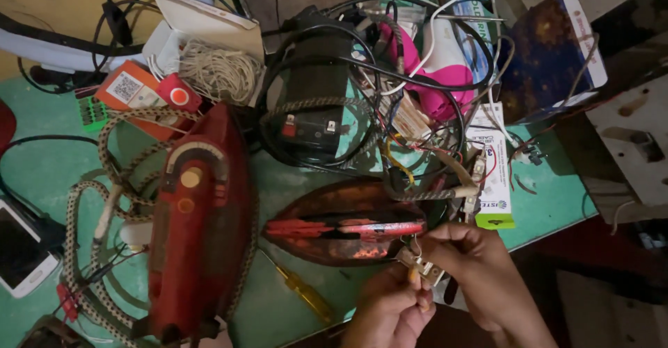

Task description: Stripping wires and connecting them to an electrical component while repairing an iron.

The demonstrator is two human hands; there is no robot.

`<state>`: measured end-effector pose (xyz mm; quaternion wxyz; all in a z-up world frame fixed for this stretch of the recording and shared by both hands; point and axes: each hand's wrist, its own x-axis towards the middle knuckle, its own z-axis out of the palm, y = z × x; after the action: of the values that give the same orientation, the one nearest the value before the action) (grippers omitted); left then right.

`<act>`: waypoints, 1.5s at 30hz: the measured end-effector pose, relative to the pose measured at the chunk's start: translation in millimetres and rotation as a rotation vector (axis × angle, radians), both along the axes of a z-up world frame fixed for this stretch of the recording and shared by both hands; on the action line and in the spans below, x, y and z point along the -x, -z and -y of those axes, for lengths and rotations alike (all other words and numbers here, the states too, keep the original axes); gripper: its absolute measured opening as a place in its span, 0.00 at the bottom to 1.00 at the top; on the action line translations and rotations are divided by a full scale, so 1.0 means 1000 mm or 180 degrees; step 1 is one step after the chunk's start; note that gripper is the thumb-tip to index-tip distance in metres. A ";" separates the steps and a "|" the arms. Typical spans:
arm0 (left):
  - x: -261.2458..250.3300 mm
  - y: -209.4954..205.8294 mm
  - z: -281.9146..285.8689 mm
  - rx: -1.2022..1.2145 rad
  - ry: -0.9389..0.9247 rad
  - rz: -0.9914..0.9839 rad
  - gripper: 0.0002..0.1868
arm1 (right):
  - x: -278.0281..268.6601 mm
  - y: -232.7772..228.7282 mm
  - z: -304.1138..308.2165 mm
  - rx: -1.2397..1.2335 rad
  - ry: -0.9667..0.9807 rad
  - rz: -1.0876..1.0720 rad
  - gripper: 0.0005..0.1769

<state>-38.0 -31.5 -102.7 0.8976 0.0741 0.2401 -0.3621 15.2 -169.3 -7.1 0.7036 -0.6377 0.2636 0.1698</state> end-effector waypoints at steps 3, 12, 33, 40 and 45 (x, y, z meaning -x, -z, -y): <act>0.002 0.002 0.003 0.0005 -0.0091 0.0031 0.10 | 0.004 0.007 -0.001 0.0091 0.0061 0.0037 0.08; 0.007 0.004 0.016 -0.0347 -0.0358 -0.0006 0.07 | 0.008 0.002 -0.008 0.0249 0.0342 -0.0240 0.09; 0.008 0.004 0.014 0.0239 -0.0419 -0.0152 0.11 | 0.001 -0.002 0.001 0.0065 0.0476 -0.0408 0.14; -0.001 -0.018 -0.006 0.0145 -0.0350 -0.0356 0.13 | -0.004 -0.011 -0.006 0.0033 0.0277 -0.0468 0.14; -0.013 -0.026 -0.021 0.0151 -0.0094 -0.0305 0.22 | -0.003 -0.005 -0.007 0.0223 0.0140 -0.0250 0.13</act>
<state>-24.7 -10.9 -76.2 0.8919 0.0318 0.2752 -0.3575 18.5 -162.5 -2.2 0.6735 -0.6489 0.3108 0.1698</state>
